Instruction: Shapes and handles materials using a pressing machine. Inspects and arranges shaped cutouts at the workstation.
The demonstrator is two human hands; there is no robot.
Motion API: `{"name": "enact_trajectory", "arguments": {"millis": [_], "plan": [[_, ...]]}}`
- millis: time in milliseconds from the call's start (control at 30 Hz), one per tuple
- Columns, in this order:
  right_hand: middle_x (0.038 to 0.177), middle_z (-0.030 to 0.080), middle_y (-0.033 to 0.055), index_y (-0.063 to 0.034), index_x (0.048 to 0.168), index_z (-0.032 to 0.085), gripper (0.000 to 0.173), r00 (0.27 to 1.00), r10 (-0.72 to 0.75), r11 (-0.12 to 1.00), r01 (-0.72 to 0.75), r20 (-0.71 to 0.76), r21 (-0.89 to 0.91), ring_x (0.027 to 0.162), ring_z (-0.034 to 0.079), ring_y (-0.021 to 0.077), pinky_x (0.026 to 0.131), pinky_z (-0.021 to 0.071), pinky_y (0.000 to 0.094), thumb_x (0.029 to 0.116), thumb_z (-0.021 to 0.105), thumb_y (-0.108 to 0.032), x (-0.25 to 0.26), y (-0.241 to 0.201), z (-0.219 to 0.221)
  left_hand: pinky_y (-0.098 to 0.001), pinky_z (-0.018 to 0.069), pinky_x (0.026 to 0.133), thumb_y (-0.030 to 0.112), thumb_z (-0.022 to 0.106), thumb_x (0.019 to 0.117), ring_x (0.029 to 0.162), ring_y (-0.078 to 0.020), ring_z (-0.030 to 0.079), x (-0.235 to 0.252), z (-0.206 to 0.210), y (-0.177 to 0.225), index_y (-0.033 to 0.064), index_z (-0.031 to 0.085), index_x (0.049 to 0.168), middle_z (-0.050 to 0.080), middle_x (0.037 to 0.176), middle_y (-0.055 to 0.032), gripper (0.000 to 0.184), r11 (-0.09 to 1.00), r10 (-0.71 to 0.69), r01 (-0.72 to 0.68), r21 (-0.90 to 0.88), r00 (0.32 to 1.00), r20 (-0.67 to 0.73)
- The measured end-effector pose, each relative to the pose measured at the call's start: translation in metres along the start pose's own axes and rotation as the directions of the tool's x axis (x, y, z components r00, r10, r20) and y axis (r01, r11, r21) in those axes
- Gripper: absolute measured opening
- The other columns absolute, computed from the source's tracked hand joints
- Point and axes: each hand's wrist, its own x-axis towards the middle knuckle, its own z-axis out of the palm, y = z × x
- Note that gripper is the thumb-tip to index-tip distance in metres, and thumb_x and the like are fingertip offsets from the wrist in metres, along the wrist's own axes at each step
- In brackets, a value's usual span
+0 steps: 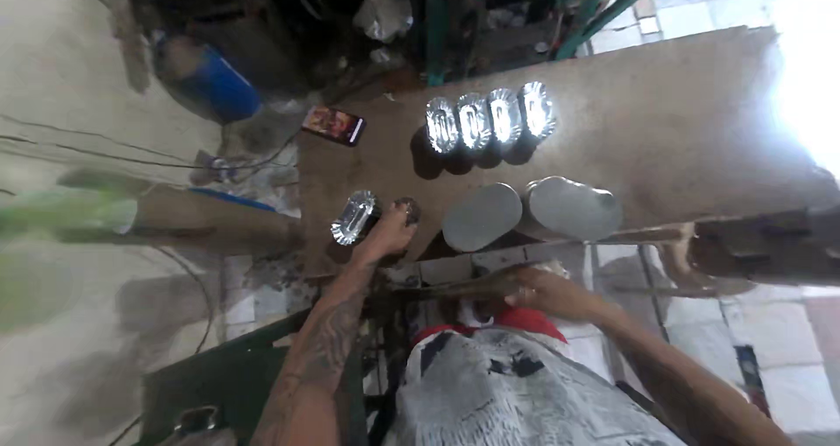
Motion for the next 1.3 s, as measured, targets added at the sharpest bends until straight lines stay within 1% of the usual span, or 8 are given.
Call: {"name": "enact_trajectory", "arguments": {"millis": [133,233,367,567,700,867,1067,1300], "plan": [[0.111,0.073,0.0188,0.0,0.113,0.073,0.049,0.682,-0.517,0.824,0.232,-0.517,-0.517,0.11,0.069,0.0361,0.097,0.0548,0.0538,0.0954,0.066,-0.046,-0.025,-0.036,-0.064,-0.0647,0.0494,0.101,0.046,0.069,0.0932,0.127,-0.0443,0.057,-0.007,0.003,0.018,0.0041,0.065,0.129,0.053,0.142,-0.0276,0.055,0.972,-0.147,0.146,0.183,0.989,-0.004],[0.119,0.072,0.0127,-0.0061,0.121,0.071,0.064,0.803,-0.494,0.696,0.136,-0.333,-0.705,0.119,0.065,0.0335,0.121,0.0308,0.0581,0.087,0.072,-0.06,0.006,-0.014,-0.107,-0.0672,0.0511,0.096,0.034,0.069,0.0937,0.118,-0.0473,0.061,-0.007,0.004,0.011,0.0003,0.067,0.124,0.056,0.135,-0.0303,0.045,0.969,-0.156,0.166,0.18,0.985,-0.069],[0.111,0.073,0.0073,-0.0084,0.116,0.071,0.036,0.819,-0.496,0.758,0.247,-0.287,-0.604,0.112,0.067,0.0239,0.121,0.0334,0.0528,0.0965,0.065,-0.038,0.022,0.017,-0.109,-0.0686,0.0515,0.092,0.048,0.072,0.0908,0.113,-0.0492,0.062,-0.016,-0.008,0.016,0.0004,0.067,0.125,0.052,0.139,-0.0329,0.059,0.941,-0.229,0.252,0.226,0.966,-0.124],[0.13,0.069,0.0111,-0.001,0.13,0.067,0.05,0.863,-0.471,0.864,0.411,-0.18,-0.292,0.133,0.058,0.0231,0.128,0.0184,0.0507,0.1101,0.038,-0.036,0.012,0.017,-0.136,-0.0644,0.0517,0.092,0.045,0.056,0.1022,0.111,-0.045,0.063,-0.063,-0.021,0.163,0.0,0.068,0.119,0.061,0.125,-0.0286,0.049,0.999,-0.038,0.038,-0.008,0.922,-0.385],[0.126,0.071,0.0093,-0.0023,0.127,0.068,0.049,0.841,-0.514,0.843,0.458,-0.171,-0.281,0.129,0.06,0.0204,0.127,0.0198,0.0521,0.1104,0.037,-0.036,0.016,0.021,-0.14,-0.0597,0.0547,0.085,0.042,0.073,0.0913,0.101,-0.0352,0.068,-0.022,0.003,0.207,0.0114,0.063,0.131,0.069,0.111,-0.0164,0.051,0.993,0.017,-0.029,0.117,0.995,0.103],[0.114,0.073,0.0073,-0.0034,0.118,0.071,0.043,0.81,-0.538,0.839,0.487,-0.232,-0.244,0.119,0.065,0.0173,0.126,0.0227,0.0518,0.1089,0.044,-0.035,0.019,0.025,-0.135,-0.0343,0.0571,0.081,0.022,0.069,0.0981,0.087,-0.0129,0.067,0.014,-0.031,0.177,0.0086,0.067,0.123,0.07,0.102,-0.0057,0.029,0.943,0.299,-0.173,-0.283,0.816,0.495],[0.1,0.074,0.0059,-0.0047,0.105,0.074,0.024,0.746,-0.568,0.813,0.445,-0.347,-0.375,0.104,0.069,0.0191,0.123,0.0322,0.0509,0.0864,0.07,-0.019,0.02,0.027,-0.119,-0.0269,0.0535,0.059,0.015,0.064,0.1011,0.062,-0.0108,0.06,0.02,-0.037,0.168,0.0039,0.069,0.113,0.068,0.082,-0.0063,0.017,0.901,0.38,-0.17,-0.399,0.752,0.539],[0.104,0.074,0.0105,-0.0028,0.111,0.073,0.031,0.755,-0.549,0.815,0.389,-0.358,-0.429,0.109,0.068,0.0249,0.123,0.0313,0.0491,0.0807,0.074,-0.009,0.019,0.021,-0.108,-0.0454,0.0585,0.076,0.028,0.083,0.0871,0.08,-0.0219,0.068,0.009,-0.023,0.186,0.0077,0.069,0.114,0.071,0.094,-0.0104,0.037,0.961,0.271,-0.271,-0.051,0.893,0.359]]}}
